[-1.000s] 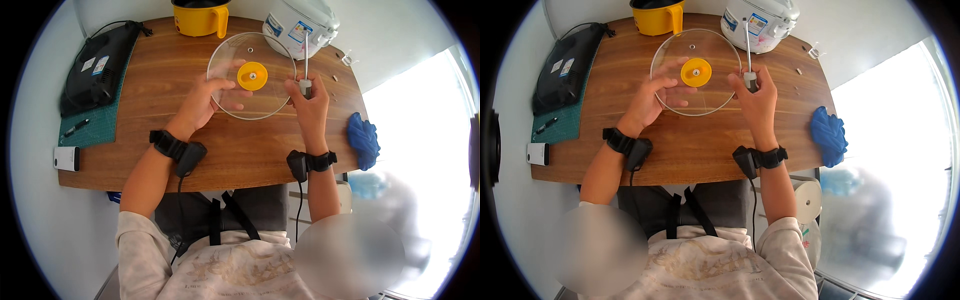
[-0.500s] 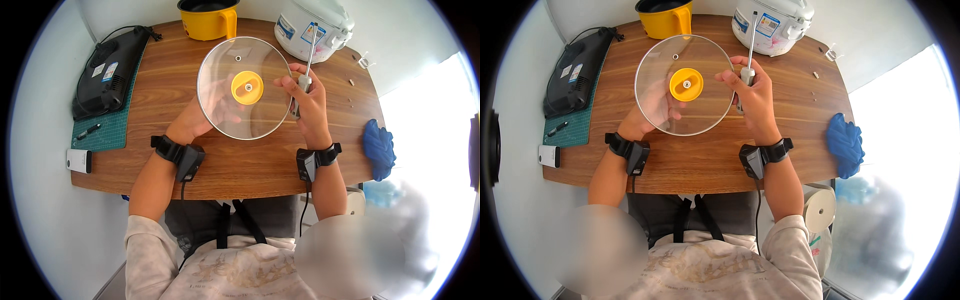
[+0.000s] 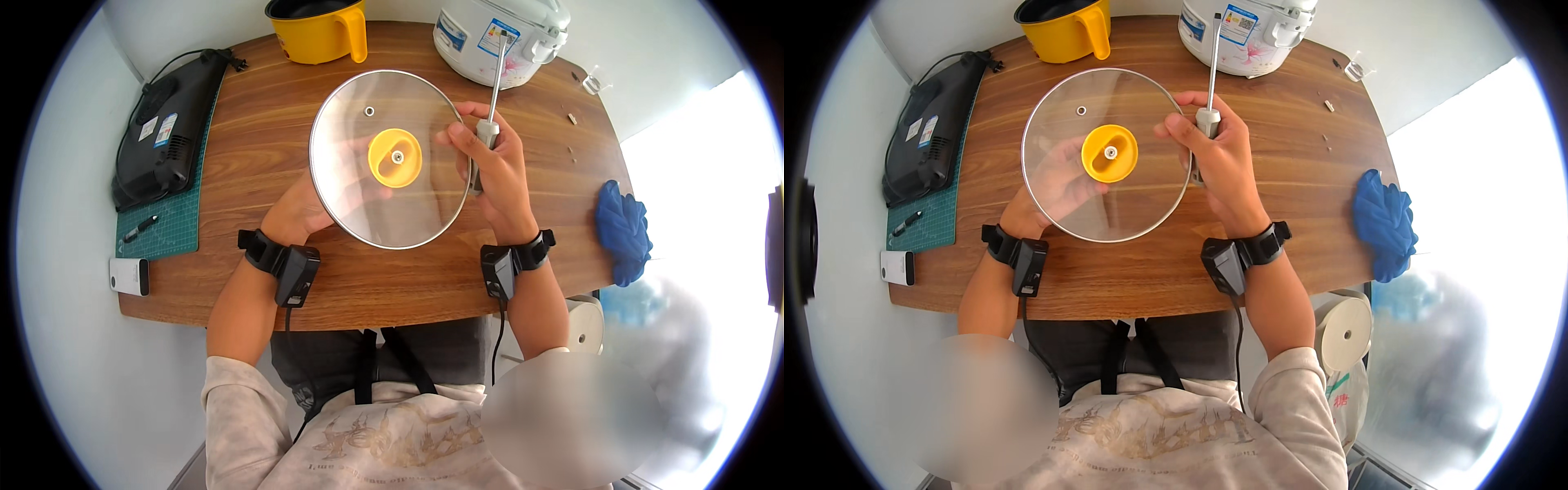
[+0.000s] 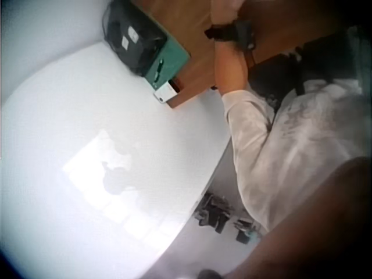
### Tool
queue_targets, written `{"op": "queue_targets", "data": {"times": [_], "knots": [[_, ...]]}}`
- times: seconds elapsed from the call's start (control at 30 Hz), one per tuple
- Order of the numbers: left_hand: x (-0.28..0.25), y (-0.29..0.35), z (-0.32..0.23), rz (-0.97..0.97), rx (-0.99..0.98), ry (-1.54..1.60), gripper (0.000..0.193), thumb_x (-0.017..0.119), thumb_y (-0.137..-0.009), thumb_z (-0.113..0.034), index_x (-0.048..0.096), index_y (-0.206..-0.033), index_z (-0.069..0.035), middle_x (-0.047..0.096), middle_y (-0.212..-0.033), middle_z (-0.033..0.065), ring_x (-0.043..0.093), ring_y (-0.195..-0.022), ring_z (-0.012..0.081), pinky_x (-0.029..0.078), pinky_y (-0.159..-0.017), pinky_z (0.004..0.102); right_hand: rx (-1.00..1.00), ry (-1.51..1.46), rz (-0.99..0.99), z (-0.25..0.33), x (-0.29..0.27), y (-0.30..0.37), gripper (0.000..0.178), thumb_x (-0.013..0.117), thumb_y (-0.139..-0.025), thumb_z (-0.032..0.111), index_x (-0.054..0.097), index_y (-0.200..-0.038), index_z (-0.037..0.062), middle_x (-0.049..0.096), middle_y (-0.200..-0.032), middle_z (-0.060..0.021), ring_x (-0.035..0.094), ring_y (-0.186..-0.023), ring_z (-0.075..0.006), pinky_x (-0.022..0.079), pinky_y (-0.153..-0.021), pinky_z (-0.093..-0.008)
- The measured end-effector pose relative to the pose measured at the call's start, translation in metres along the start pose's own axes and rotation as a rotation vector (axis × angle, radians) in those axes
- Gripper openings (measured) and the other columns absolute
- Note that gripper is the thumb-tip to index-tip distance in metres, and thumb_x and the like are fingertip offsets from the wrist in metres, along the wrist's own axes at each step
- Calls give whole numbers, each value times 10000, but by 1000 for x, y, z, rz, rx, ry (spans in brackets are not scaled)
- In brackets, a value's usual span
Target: The person cleans a wooden table with a blue cloth, then assembles a glass lid with a yellow knob using a screwdriver. They also use the screwdriver on the bottom of a yellow appliance.
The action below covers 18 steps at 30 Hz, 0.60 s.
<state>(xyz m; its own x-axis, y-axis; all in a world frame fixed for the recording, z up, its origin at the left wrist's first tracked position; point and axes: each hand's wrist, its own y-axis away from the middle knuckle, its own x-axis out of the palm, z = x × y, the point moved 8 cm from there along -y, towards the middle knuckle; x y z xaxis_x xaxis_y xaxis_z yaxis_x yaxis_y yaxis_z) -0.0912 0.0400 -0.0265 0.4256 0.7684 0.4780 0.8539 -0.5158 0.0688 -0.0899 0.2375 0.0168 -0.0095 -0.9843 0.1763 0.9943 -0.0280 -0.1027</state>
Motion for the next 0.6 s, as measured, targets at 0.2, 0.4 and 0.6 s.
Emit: {"op": "queue_targets", "data": {"times": [0.2,0.4,0.6], "knots": [[-4,-2,-4,104,57,-75,502,702,-938,-171,519,-1371,7,651,-1239,90,654,-1095,193,566,-901,313,-53,106,60,6,3,-2,326,727,-937,228,613,-1176,38,726,-892,-58,539,-640,-29,389,-527,-193],[27,14,-37,49,7,-225,519,772,-880,-154,580,-1338,-3,634,-1283,69,615,-1139,147,523,-967,289,-60,54,38,8,-4,-1,320,681,-969,310,632,-1130,39,696,-848,-40,531,-613,-46,387,-480,-204],[12,26,-85,-76,163,-663,398,665,-957,-94,583,-1331,14,648,-1232,72,623,-1095,138,536,-945,284,41,-49,-18,6,-28,-3,282,652,-973,294,630,-1107,47,656,-824,-46,500,-574,-73,393,-520,-214]]}}
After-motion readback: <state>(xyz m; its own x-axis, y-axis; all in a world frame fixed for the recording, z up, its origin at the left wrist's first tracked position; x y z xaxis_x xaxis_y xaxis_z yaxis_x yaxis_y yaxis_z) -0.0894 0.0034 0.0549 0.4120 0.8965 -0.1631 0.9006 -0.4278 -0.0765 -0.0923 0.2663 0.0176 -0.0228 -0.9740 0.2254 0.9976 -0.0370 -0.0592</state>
